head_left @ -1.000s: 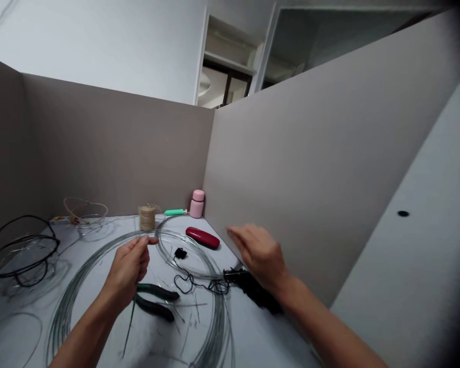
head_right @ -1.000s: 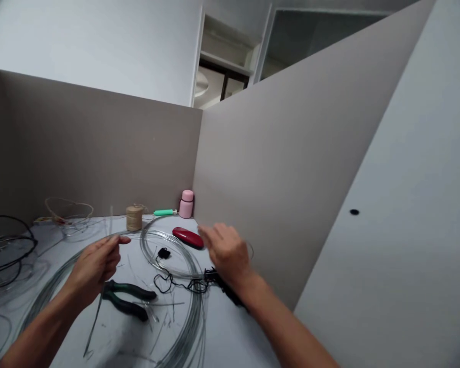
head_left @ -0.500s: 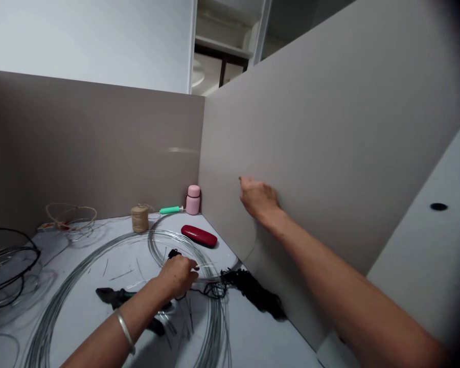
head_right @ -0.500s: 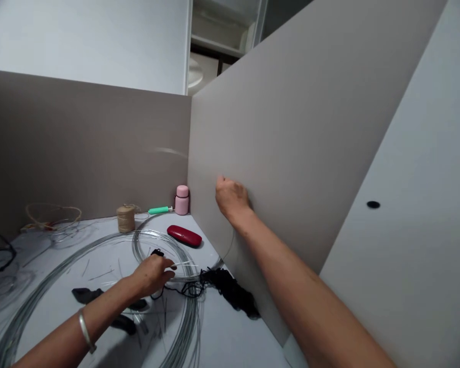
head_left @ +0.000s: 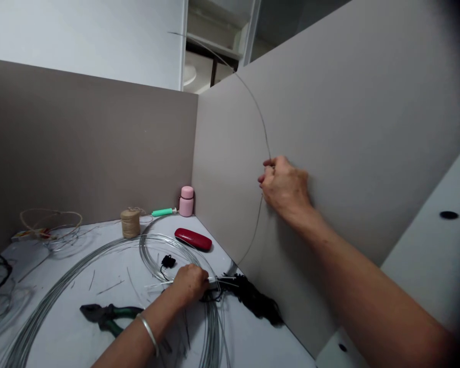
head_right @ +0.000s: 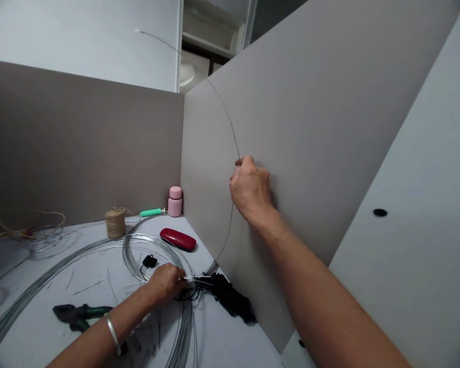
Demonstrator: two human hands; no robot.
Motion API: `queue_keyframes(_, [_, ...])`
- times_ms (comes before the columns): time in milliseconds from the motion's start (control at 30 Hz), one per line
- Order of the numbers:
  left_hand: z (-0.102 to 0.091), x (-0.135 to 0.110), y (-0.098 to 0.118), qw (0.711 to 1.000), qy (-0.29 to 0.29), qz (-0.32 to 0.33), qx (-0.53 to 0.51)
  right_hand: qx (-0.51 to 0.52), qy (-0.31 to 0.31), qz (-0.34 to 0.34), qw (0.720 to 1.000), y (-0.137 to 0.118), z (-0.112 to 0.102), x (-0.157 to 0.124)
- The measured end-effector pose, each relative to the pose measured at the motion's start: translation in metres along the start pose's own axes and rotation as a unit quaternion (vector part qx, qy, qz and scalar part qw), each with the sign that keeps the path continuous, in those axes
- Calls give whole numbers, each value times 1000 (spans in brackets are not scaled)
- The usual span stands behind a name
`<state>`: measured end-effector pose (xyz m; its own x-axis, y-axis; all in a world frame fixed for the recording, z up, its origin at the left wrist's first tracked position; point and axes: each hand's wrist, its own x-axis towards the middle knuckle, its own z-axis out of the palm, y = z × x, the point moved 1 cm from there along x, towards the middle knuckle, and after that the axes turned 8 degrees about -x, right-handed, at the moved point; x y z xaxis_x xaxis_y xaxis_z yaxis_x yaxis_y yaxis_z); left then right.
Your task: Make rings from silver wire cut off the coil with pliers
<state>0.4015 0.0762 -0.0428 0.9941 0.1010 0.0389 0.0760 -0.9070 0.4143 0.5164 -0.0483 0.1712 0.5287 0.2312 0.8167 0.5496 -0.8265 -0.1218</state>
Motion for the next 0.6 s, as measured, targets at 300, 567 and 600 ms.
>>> queue_keyframes(300, [-38,-32,-9,999,22,19,27,-20,0,-204,979,-39,-9,-90])
queue_keyframes(567, [-41,-47,-21,998,29,36,-35,352,-291,-285,843,-37,-6,-234])
queue_keyframes(600, [-44,-50,-24,998,33,41,-45,349,-326,-265,838,-34,1,-241])
